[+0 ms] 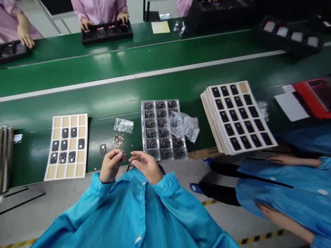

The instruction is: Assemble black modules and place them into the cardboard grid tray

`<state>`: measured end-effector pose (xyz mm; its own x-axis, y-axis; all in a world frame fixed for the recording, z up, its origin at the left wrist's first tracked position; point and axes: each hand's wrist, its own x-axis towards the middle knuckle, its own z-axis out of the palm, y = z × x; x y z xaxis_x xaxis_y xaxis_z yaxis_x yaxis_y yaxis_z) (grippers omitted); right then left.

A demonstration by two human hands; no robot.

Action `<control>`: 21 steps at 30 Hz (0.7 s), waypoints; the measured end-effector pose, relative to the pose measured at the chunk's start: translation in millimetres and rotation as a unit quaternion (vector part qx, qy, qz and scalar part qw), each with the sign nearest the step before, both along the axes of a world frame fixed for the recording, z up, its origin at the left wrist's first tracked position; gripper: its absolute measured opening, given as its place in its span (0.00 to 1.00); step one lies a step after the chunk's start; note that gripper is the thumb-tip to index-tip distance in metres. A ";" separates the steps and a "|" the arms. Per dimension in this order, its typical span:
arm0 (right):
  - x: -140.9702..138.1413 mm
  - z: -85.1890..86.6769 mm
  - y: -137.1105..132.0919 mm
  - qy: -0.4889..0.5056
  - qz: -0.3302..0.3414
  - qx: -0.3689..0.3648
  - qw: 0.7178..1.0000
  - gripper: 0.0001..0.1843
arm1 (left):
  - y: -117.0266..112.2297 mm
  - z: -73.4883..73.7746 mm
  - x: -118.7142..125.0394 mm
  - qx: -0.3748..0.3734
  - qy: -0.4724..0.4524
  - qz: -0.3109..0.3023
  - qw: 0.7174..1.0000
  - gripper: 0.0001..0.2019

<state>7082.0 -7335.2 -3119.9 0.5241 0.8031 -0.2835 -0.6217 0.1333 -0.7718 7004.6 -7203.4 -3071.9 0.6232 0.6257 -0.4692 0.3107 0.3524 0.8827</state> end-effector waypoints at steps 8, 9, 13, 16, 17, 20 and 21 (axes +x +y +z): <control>7.0 9.8 -5.9 0.026 -0.056 -0.060 0.996 0.18 | -17.4 6.4 5.1 -0.057 0.010 -0.014 0.998 0.18; 8.9 10.8 -6.6 0.032 -0.058 -0.063 0.996 0.18 | -19.6 6.8 5.9 -0.063 0.012 -0.013 0.998 0.19; 15.2 12.6 -9.9 0.056 -0.055 -0.078 0.994 0.19 | -24.8 5.8 5.3 -0.061 0.010 -0.024 0.998 0.19; 17.6 9.6 -13.1 0.059 -0.057 -0.085 0.993 0.20 | -10.8 -2.8 -7.0 0.015 0.023 -0.032 0.999 0.19; 18.1 8.1 -14.1 0.058 -0.058 -0.086 0.993 0.20 | -0.1 -7.8 -14.5 0.071 0.041 -0.029 0.996 0.19; 19.7 4.3 -16.2 0.055 -0.054 -0.088 0.993 0.20 | 46.2 -28.1 -44.6 0.288 0.171 -0.009 0.942 0.17; 20.2 3.5 -16.3 0.056 -0.052 -0.087 0.993 0.20 | 63.3 -36.0 -55.5 0.347 0.242 -0.010 0.906 0.18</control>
<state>7102.2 -7351.5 -3116.4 0.5595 0.6793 -0.4750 -0.6950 0.0723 -0.7153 6949.1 -7140.1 -3107.9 0.4641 0.8655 -0.1883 0.7214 -0.2460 0.6474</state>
